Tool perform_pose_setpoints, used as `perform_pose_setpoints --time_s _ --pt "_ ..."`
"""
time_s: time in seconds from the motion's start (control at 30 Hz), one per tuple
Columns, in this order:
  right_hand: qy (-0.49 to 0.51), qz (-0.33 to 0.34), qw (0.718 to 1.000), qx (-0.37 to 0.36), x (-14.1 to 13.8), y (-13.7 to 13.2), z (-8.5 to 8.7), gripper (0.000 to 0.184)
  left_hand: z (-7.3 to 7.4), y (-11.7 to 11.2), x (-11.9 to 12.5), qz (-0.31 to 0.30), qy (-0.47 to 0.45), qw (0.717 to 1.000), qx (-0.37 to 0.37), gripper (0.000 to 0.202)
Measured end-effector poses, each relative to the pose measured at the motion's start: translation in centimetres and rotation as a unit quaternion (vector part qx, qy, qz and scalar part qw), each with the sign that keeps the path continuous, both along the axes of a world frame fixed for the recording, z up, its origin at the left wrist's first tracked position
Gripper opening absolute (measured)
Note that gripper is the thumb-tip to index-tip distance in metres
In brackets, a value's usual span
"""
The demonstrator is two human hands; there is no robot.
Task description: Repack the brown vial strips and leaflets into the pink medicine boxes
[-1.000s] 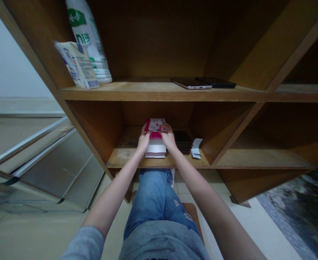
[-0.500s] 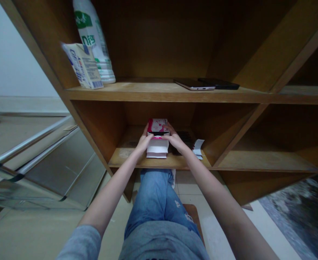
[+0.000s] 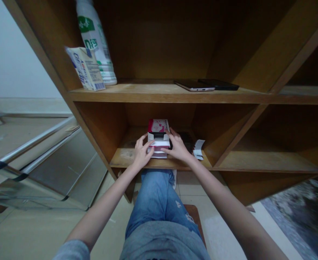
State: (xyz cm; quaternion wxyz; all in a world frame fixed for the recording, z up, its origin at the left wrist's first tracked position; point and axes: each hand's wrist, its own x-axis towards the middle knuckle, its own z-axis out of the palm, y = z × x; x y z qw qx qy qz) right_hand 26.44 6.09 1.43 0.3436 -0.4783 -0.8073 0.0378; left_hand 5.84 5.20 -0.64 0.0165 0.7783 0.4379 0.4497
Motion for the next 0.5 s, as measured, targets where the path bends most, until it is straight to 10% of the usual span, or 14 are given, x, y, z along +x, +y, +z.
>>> perform_pose_setpoints --time_s 0.5 --pt "-0.012 -0.156 0.987 0.038 -1.5 0.4 3.6 0.026 2.4 0.1 0.6 0.028 0.109 0.994 0.016 0.043"
